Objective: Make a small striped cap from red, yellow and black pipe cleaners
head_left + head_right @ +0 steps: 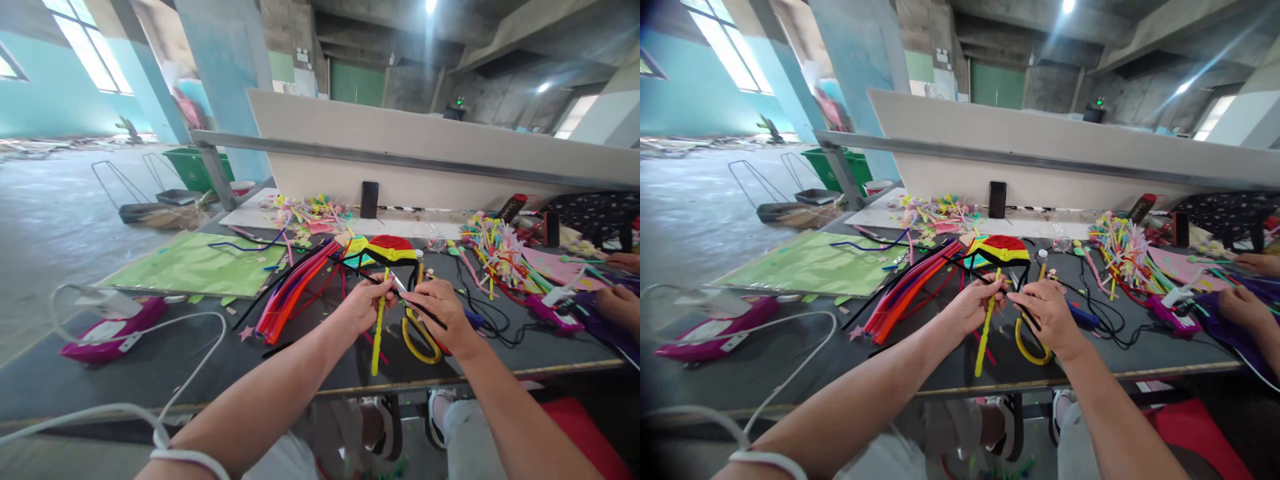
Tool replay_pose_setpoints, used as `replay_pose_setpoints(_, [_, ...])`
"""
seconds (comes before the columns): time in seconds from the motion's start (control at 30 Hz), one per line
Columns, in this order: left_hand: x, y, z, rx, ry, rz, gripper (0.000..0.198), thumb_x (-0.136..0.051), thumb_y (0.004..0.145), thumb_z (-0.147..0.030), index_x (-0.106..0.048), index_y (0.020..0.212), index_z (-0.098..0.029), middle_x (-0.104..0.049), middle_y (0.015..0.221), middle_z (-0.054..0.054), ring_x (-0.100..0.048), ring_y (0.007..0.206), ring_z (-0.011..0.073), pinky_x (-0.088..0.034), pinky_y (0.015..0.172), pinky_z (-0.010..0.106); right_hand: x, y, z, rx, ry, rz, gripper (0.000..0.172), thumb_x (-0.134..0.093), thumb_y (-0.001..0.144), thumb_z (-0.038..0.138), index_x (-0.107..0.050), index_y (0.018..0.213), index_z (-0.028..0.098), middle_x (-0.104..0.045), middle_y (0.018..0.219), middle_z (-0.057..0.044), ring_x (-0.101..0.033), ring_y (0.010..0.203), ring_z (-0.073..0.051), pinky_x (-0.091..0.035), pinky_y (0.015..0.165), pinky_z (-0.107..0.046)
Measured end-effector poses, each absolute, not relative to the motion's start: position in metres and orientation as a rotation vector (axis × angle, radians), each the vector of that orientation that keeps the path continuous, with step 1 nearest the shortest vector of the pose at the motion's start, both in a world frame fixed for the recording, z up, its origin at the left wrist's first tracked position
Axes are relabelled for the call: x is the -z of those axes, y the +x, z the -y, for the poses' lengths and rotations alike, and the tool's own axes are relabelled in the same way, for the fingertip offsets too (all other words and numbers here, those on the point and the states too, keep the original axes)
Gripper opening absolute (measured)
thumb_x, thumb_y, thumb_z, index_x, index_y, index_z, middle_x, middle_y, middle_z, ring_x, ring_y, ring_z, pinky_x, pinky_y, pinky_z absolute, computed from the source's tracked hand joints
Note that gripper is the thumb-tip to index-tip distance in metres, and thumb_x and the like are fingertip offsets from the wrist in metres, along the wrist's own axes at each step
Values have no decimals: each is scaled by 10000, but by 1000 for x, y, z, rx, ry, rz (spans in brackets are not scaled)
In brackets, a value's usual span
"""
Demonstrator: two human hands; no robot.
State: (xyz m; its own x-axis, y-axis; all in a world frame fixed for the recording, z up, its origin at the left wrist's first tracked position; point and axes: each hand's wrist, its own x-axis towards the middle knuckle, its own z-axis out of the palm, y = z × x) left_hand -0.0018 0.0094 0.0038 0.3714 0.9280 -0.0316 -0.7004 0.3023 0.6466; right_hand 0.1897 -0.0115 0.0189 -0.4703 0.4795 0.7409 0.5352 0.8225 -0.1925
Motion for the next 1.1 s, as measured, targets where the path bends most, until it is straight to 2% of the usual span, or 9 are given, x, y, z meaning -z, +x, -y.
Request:
replay_pose_setpoints(0.2, [-8,-5,-7,-1081,683,-434,362,-769,656,-102,-620,984,-144,-595,737,-6,-543,560,57,-508,616,232,-19,180,15,-391,-895,1567,158,-581,861,291,-729,911,267,-679,921,-37,-617,897,-203,-445,875,-371])
replay_pose_setpoints(0.37, [-4,1,-6,-1079,772,-414,426,-785,648,-133,-624,1042,-134,-624,819,28,-579,614,79,-507,661,251,-8,183,0,-559,-964,1043,184,-639,805,377,-726,894,241,-706,866,-19,-625,763,-164,-462,741,-308])
replay_pose_setpoints(0.53, [-1,5,-7,-1102,786,-415,441,-794,644,-160,-630,1050,-116,-615,766,24,-581,616,86,-503,662,251,-9,175,-2,-779,-871,919,174,-698,741,326,-703,897,248,-696,919,-1,-624,780,-137,-474,725,-279])
replay_pose_setpoints(0.67, [0,8,-5,-1069,800,-401,431,-806,627,-182,-646,1022,-121,-613,755,16,-572,606,84,-501,653,250,-8,160,2,-1125,-763,825,273,-770,652,236,-642,889,282,-672,817,48,-643,783,-138,-505,695,-279])
replay_pose_setpoints(0.77, [1,10,-4,-1043,824,-392,394,-799,640,-191,-662,1000,-113,-614,756,19,-567,609,80,-505,659,246,-7,153,3,-1225,-711,683,328,-805,600,189,-591,828,288,-665,769,80,-658,835,-141,-526,722,-286])
replay_pose_setpoints(0.83, [3,10,-4,-1024,847,-395,337,-789,659,-202,-675,957,-92,-621,750,32,-567,607,78,-509,666,241,-7,151,4,-1321,-729,684,276,-797,621,208,-604,807,270,-689,789,64,-656,803,-137,-532,688,-275])
replay_pose_setpoints(0.97, [6,8,-5,-926,852,-423,263,-780,676,-224,-682,855,-58,-632,705,58,-594,607,97,-527,689,256,-8,149,6,-1576,-740,854,172,-750,669,229,-681,826,214,-726,937,-16,-637,695,-140,-493,526,-252])
replay_pose_setpoints(1.1, [9,8,-7,-888,774,-479,254,-774,677,-212,-665,860,-73,-651,765,84,-624,661,132,-545,721,309,-3,158,0,-1560,-821,844,204,-743,672,233,-700,871,213,-735,964,-37,-667,777,-178,-518,566,-260])
